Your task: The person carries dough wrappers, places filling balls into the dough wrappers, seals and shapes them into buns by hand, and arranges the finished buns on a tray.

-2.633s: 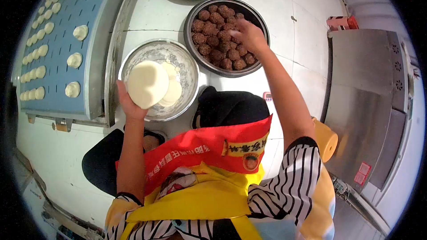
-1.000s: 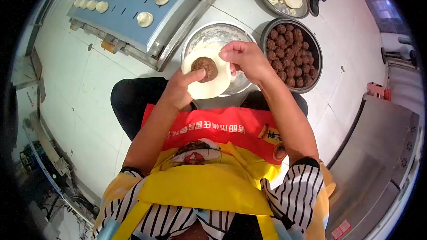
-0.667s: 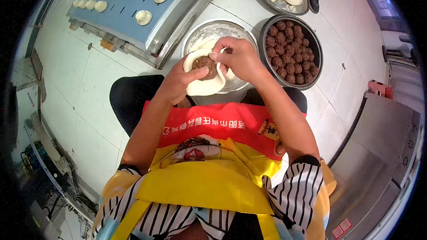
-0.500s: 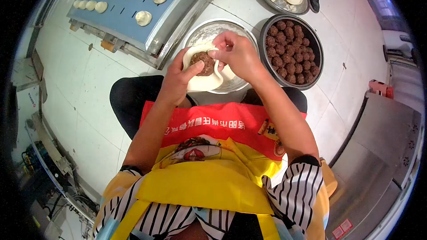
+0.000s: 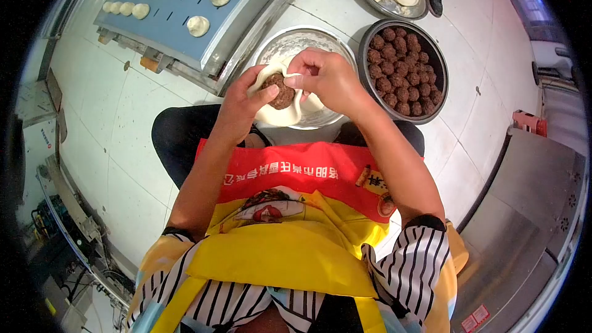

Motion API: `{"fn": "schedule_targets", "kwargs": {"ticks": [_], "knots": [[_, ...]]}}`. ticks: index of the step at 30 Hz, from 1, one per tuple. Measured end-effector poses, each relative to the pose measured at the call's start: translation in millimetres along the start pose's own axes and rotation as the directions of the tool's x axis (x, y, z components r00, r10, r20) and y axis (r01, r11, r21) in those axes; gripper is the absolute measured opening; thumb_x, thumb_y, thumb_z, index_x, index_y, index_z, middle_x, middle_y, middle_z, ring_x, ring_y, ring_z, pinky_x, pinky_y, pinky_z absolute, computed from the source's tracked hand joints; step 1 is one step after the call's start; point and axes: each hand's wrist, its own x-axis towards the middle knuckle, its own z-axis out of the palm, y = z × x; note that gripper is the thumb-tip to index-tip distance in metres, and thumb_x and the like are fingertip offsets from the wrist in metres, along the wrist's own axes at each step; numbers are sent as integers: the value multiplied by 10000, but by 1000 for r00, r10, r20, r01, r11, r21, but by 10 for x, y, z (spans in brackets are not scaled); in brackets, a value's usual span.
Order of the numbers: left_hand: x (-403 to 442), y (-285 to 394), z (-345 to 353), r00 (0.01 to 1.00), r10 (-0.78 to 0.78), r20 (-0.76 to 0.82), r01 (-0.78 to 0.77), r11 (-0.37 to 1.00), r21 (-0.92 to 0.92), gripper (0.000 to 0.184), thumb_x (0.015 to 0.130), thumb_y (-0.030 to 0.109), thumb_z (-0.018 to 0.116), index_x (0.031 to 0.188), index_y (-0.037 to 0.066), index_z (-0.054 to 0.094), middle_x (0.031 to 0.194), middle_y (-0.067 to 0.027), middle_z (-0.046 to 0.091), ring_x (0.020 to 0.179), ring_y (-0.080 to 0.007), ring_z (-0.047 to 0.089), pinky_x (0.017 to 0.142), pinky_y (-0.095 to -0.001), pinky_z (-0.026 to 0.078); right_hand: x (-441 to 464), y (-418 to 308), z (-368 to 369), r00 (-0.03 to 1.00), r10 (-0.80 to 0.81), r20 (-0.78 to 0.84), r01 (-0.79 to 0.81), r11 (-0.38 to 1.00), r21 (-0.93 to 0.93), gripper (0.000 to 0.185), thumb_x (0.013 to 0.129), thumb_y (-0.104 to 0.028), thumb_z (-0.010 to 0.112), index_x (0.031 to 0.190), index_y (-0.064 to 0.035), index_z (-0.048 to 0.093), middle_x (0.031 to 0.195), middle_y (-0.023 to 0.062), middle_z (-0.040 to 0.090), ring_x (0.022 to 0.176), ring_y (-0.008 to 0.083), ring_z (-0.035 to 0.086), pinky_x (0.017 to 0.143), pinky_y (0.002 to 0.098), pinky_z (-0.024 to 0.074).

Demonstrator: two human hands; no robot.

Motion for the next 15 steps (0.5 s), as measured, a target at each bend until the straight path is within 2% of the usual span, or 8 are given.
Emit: {"fn": "schedule_targets", "kwargs": {"ticks": [2,4,5,8,10,11,13,15], "knots": [[-4,6,-41,997,23,72,-23,1000,10,407,845,228,637,1175,15,531,1061,-76,584,969,-138,562,853,-279,451,-18,20,19,988,-151,-6,150,985,-91,103,798,-29,682,851,19,608,845,68,576,677,119,557,567,240,489],[30,57,-98,990,12,140,-31,991,133,430,839,238,645,1187,12,529,1070,-76,587,978,-136,561,854,-270,450,-10,92,5,954,-299,-19,292,944,-155,112,789,-31,686,848,21,607,858,72,567,688,119,545,569,247,488],[44,87,-109,984,4,176,-38,981,193,442,837,243,648,1193,11,528,1075,-76,588,982,-135,561,854,-266,450,-20,91,11,959,-282,-19,276,948,-158,118,786,-33,690,852,20,608,849,72,564,681,120,541,568,249,484],[30,140,-56,986,-105,132,88,988,125,459,833,246,653,1209,11,535,1083,-81,597,972,-143,572,846,-266,456,-102,65,57,982,-178,-62,165,972,-168,129,789,-45,691,869,12,609,822,42,542,678,101,519,583,241,460],[40,8,-68,998,-44,-49,54,971,234,461,813,257,663,1181,-1,559,1051,-129,624,958,-169,594,839,-291,463,-114,-10,78,987,-49,-151,22,985,-172,123,808,-60,683,884,2,609,803,-18,507,698,59,487,617,214,427],[43,-42,-65,991,-7,-135,46,957,287,463,803,262,669,1167,-7,571,1035,-154,637,951,-182,604,835,-303,467,-105,5,77,991,-27,-134,6,988,-153,128,805,-57,685,887,3,607,805,-19,507,695,57,485,614,212,425],[20,-46,-55,996,-50,-69,68,954,291,497,801,281,669,1183,-19,560,1060,-194,638,981,-230,617,852,-325,467,-86,67,85,996,17,-92,-27,993,-114,137,800,-52,690,891,4,604,807,-21,505,689,53,480,608,209,421],[-2,-56,-66,998,-45,-32,54,924,380,513,804,288,667,1195,-22,548,1072,-209,631,992,-250,618,858,-328,465,-96,84,87,995,-96,-23,90,979,-185,132,799,-54,689,883,1,604,818,11,540,712,95,521,619,236,444]]}}
